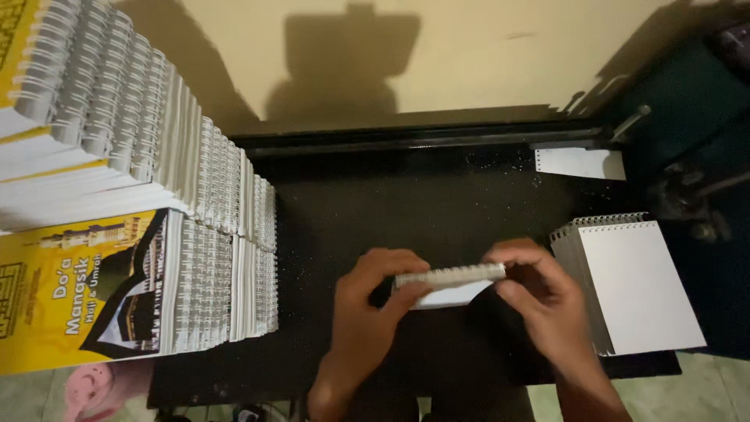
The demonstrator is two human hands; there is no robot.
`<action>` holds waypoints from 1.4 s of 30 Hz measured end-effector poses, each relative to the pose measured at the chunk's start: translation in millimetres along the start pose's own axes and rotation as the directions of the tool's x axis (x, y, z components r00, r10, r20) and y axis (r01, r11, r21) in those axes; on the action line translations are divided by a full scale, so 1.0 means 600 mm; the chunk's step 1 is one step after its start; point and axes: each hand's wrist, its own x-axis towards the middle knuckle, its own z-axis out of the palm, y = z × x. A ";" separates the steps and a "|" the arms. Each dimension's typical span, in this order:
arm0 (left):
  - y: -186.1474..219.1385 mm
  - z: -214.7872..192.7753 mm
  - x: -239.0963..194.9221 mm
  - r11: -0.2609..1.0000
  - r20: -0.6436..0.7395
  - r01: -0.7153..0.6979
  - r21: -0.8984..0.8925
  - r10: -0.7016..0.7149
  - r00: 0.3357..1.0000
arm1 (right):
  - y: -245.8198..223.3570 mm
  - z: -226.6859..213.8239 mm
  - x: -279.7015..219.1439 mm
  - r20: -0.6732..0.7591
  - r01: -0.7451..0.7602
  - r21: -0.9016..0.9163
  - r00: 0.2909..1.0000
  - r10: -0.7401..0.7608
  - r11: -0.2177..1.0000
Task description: The person repeatedly picks up spiral-bound notebooks from a stack on the right, places them on a black table, and flips them over. The person then stacks the flipped notebooks onto a growing pile on the left side of the table.
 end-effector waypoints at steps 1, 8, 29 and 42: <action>0.006 -0.001 -0.006 0.999 0.006 -0.020 0.029 0.020 1.000 | 0.002 -0.004 -0.006 0.054 0.093 -0.007 0.994 -0.093 0.996; 0.001 -0.009 -0.027 0.991 0.019 -0.080 0.107 0.078 0.997 | 0.003 0.000 -0.017 0.036 0.154 -0.105 0.988 -0.151 0.982; -0.004 -0.011 -0.030 0.979 0.048 -0.189 0.079 0.186 0.981 | 0.001 -0.006 -0.023 0.070 0.214 -0.044 0.975 -0.211 0.976; -0.011 -0.020 -0.040 0.978 0.060 -0.208 0.029 0.206 0.977 | -0.007 -0.002 -0.028 0.084 0.208 -0.067 0.976 -0.202 0.976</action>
